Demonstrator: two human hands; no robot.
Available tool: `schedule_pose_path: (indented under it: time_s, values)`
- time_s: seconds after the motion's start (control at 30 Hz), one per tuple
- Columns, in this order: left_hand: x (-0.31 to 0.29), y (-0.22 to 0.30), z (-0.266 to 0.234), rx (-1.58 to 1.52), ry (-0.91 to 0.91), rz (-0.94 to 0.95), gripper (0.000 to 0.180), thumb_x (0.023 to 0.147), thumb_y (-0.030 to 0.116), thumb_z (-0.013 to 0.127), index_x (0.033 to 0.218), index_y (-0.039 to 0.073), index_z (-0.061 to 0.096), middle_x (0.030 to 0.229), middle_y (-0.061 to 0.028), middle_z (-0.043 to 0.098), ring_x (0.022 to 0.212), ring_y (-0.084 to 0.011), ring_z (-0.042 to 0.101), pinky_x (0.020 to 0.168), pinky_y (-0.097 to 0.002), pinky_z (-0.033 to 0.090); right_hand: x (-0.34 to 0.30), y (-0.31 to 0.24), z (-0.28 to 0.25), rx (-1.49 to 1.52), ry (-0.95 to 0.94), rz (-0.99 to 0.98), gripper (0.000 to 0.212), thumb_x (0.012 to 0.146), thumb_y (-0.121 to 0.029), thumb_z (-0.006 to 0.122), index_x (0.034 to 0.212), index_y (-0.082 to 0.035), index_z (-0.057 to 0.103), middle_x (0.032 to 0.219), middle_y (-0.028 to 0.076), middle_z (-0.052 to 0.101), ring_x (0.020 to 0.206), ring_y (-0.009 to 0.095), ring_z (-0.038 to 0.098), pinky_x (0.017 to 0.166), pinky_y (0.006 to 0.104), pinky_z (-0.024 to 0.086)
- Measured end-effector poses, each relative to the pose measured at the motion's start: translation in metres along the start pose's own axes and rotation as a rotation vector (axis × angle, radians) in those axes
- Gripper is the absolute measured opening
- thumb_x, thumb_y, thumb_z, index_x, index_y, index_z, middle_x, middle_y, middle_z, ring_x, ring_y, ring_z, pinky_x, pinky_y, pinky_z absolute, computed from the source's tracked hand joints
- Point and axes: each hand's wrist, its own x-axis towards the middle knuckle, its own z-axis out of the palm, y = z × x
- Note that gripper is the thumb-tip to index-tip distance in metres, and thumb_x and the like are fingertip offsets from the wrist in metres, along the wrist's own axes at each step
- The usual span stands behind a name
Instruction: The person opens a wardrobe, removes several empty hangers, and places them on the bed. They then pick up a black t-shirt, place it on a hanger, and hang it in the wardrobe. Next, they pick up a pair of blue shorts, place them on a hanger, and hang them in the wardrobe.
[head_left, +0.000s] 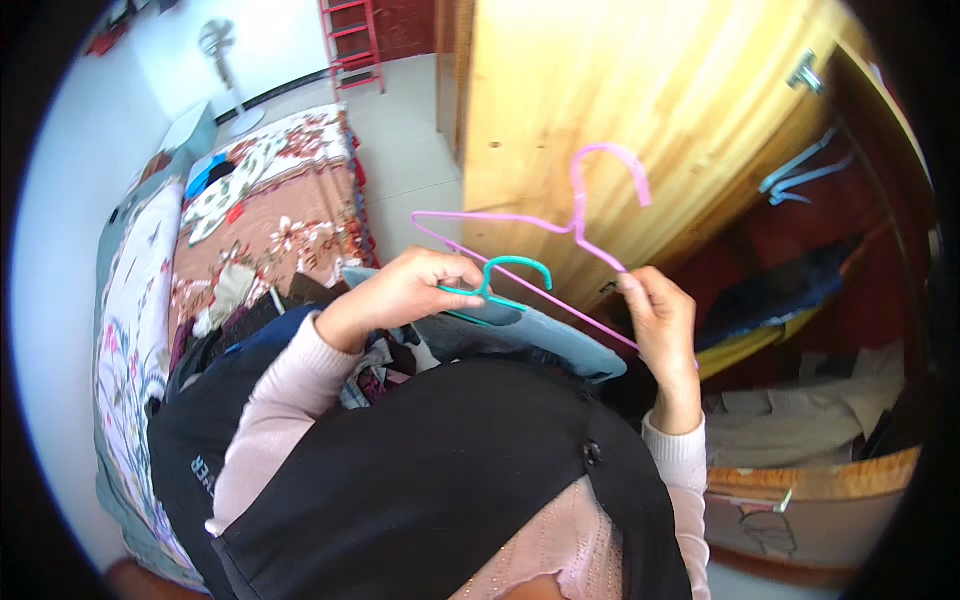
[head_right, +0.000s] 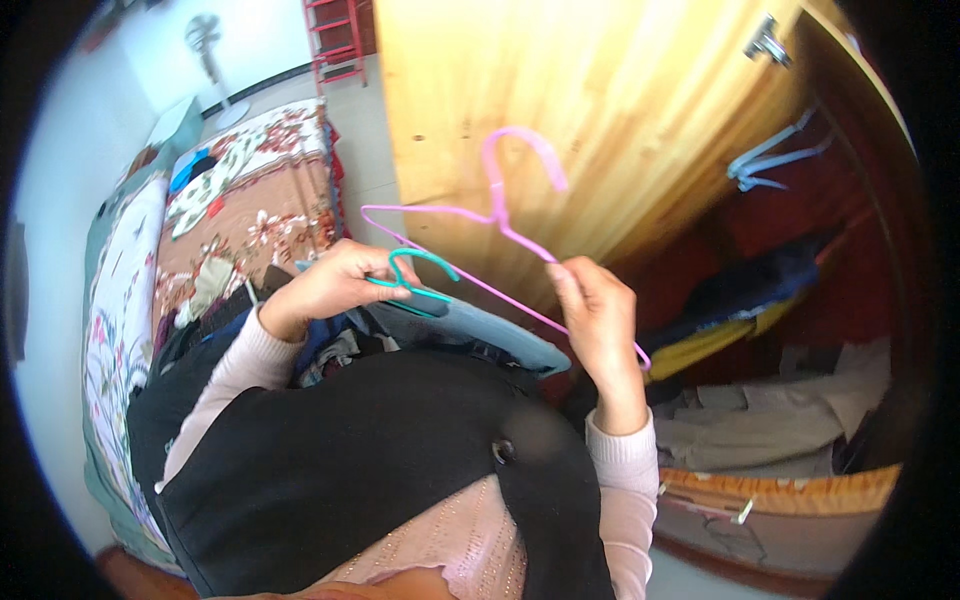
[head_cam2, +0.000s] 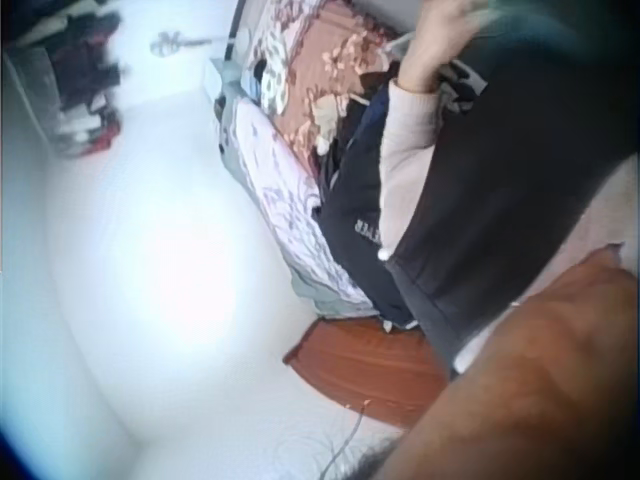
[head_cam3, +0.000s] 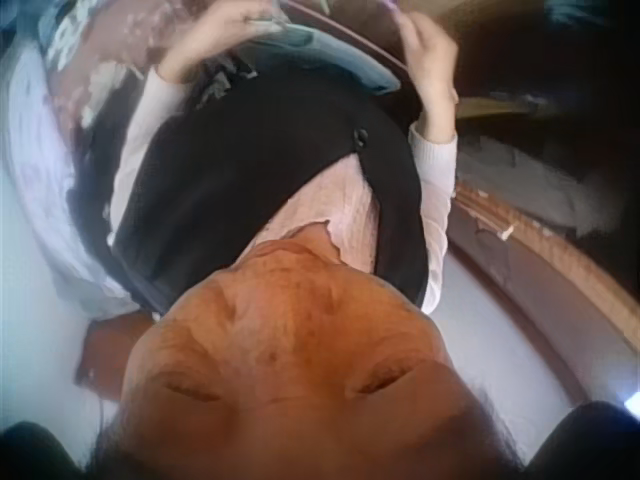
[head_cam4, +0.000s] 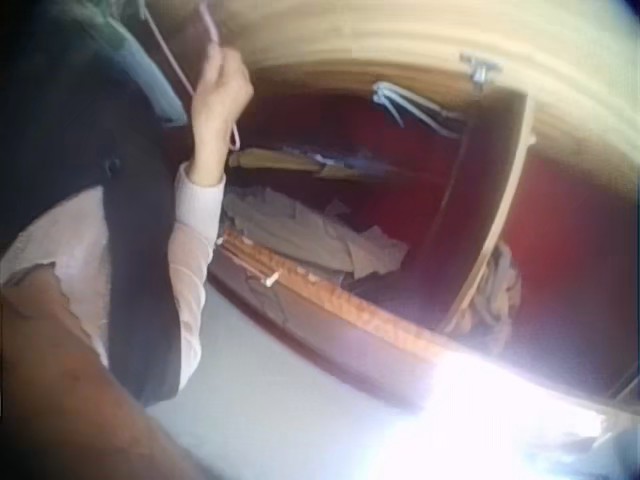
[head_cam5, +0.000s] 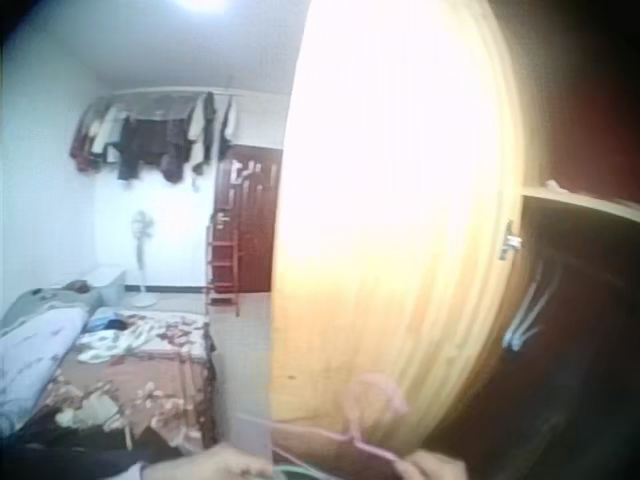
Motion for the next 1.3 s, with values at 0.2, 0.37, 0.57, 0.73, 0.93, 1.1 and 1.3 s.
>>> schedule_pose_path:
  time_s: [0.2, 0.37, 0.57, 0.73, 0.93, 1.1, 1.3]
  values:
    - [-0.024, -0.048, -0.064, -0.288, 0.199, -0.483, 0.017, 0.090, 0.029, 0.066, 0.093, 0.013, 0.070, 0.078, 0.0073, 0.063, 0.055, -0.0002, 0.042, 0.044, -0.0174, 0.028, 0.010, -0.007, 0.008, 0.222, 0.275, -0.041, 0.019, 0.098, -0.012, 0.058, 0.084, 0.000, 0.060, 0.074, -0.003, 0.054, 0.072, 0.005, 0.045, 0.066, 0.0197, 0.040]
    - [-0.103, -0.093, -0.173, -0.211, 0.826, -0.344, 0.015, 0.092, 0.031, 0.064, 0.091, 0.017, 0.069, 0.059, 0.0101, 0.046, 0.045, -0.0030, 0.036, 0.038, -0.0206, 0.024, 0.023, -0.026, 0.018, 0.347, 0.258, -0.012, 0.017, 0.098, -0.011, 0.058, 0.086, 0.000, 0.059, 0.076, -0.003, 0.054, 0.073, 0.005, 0.044, 0.067, 0.0190, 0.039]
    - [-0.164, -0.059, -0.278, -0.041, 1.735, -0.079, 0.015, 0.090, 0.021, 0.068, 0.095, 0.008, 0.072, 0.075, 0.0019, 0.063, 0.054, -0.0047, 0.045, 0.046, -0.0211, 0.033, 0.028, -0.054, 0.055, 0.523, 0.031, -0.090, 0.013, 0.098, -0.010, 0.057, 0.091, 0.000, 0.062, 0.080, -0.002, 0.056, 0.076, 0.005, 0.047, 0.069, 0.0201, 0.041]
    - [-0.162, -0.024, -0.327, 0.476, 2.197, 0.582, 0.016, 0.090, 0.015, 0.066, 0.093, 0.000, 0.070, 0.077, -0.0018, 0.067, 0.068, -0.0087, 0.054, 0.063, -0.0253, 0.044, 0.042, -0.082, 0.101, 0.689, -0.315, 0.008, 0.015, 0.099, -0.015, 0.056, 0.094, -0.002, 0.063, 0.072, -0.007, 0.049, 0.063, 0.001, 0.040, 0.058, 0.0172, 0.034]
    - [-0.207, -0.136, -0.353, 1.265, 2.026, -0.429, 0.038, 0.088, 0.020, 0.062, 0.124, 0.007, 0.060, 0.112, -0.0184, 0.064, 0.103, -0.0322, 0.061, 0.090, -0.0412, 0.046, 0.056, -0.085, 0.138, 0.858, -0.459, 0.030, 0.017, 0.099, -0.017, 0.057, 0.094, -0.002, 0.062, 0.068, -0.008, 0.044, 0.060, 0.001, 0.037, 0.054, 0.0178, 0.030]
    - [-0.108, -0.216, -0.224, 0.323, 1.608, -0.272, 0.062, 0.092, 0.028, 0.063, 0.140, -0.004, 0.041, 0.144, -0.0219, 0.043, 0.131, -0.0367, 0.043, 0.108, -0.0395, 0.036, 0.055, -0.070, 0.145, 0.688, -0.375, 0.010, 0.015, 0.098, -0.014, 0.058, 0.094, -0.001, 0.063, 0.072, -0.008, 0.048, 0.063, 0.002, 0.041, 0.058, 0.0186, 0.037]
    - [-0.017, -0.053, -0.044, 0.529, 1.586, 0.532, 0.038, 0.093, 0.003, 0.050, 0.131, 0.001, 0.050, 0.132, -0.0166, 0.050, 0.123, -0.0285, 0.047, 0.107, -0.0386, 0.034, 0.047, -0.056, 0.104, 0.385, -0.150, -0.256, 0.010, 0.088, -0.011, 0.070, 0.084, -0.003, 0.066, 0.072, 0.007, 0.061, 0.064, 0.013, 0.057, 0.058, 0.0261, 0.045]
